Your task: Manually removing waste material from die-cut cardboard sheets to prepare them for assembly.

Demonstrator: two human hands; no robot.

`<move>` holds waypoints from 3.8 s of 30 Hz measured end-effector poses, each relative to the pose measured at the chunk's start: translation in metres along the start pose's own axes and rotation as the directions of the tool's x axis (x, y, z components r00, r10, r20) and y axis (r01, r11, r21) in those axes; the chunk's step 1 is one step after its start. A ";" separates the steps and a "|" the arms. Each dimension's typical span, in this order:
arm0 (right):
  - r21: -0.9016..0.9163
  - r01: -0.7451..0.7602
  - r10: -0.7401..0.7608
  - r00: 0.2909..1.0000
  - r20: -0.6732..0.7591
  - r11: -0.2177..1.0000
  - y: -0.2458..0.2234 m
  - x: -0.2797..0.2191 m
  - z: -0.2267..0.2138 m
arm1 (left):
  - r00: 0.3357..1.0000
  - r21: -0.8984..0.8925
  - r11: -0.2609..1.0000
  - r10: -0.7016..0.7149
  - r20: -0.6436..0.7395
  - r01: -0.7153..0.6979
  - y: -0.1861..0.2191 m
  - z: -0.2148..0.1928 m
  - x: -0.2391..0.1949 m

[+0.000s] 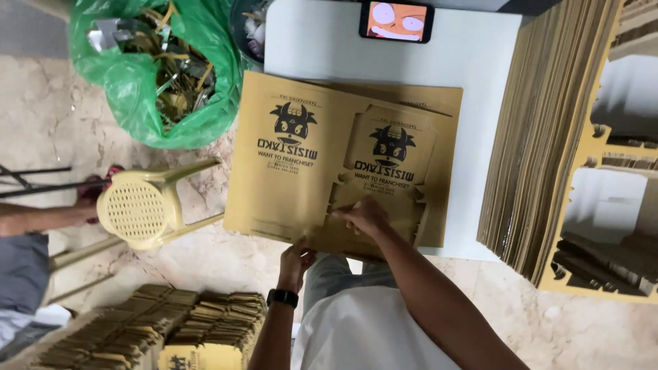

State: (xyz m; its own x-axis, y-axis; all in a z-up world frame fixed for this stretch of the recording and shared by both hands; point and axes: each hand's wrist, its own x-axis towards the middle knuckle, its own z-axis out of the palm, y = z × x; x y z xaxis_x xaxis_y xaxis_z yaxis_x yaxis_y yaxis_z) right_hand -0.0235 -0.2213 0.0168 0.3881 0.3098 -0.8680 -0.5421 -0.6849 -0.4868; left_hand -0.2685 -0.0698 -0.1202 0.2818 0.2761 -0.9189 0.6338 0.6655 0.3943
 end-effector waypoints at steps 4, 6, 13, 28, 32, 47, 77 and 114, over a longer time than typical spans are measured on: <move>-0.110 0.062 -0.062 0.998 0.004 0.992 0.033 0.014 0.009 | 0.993 -0.152 0.988 -0.030 -0.116 0.012 0.033 0.039 -0.048; -0.112 0.087 -0.087 0.996 0.008 0.990 0.038 0.011 0.011 | 0.991 -0.156 0.988 -0.007 -0.131 -0.014 0.049 0.051 -0.072; -0.133 0.125 -0.118 0.991 0.062 0.983 0.063 0.017 0.011 | 0.970 -0.155 0.958 0.229 -0.085 -0.240 0.051 0.079 -0.106; -0.196 0.099 -0.073 0.988 0.134 0.976 0.069 0.021 0.005 | 0.963 -0.624 0.734 0.229 -0.143 -0.267 0.024 0.097 -0.075; -0.239 0.047 -0.017 0.992 0.128 0.970 0.062 0.021 0.005 | 0.973 -0.676 0.701 0.188 -0.131 -0.226 -0.004 0.094 -0.047; -0.431 0.036 -0.018 0.999 0.047 0.902 0.008 -0.002 0.011 | 0.870 -0.290 0.824 0.431 -0.239 -0.487 0.004 0.105 -0.080; -0.599 0.119 -0.042 0.989 0.142 0.791 0.049 0.006 0.009 | 0.955 0.327 0.918 0.274 -0.115 -0.224 0.008 0.128 -0.106; -0.453 0.100 -0.079 0.995 0.066 0.886 -0.030 -0.072 0.015 | 0.645 0.884 0.325 0.763 -0.036 -0.336 -0.022 0.105 -0.061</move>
State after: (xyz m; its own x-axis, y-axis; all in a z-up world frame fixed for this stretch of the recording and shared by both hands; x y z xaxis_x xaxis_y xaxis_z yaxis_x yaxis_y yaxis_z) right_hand -0.0461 -0.2128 0.0927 0.3796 0.4054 -0.8316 -0.1037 -0.8746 -0.4736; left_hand -0.2240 -0.1741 -0.0718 0.6400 0.7107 -0.2922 0.7482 -0.4897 0.4476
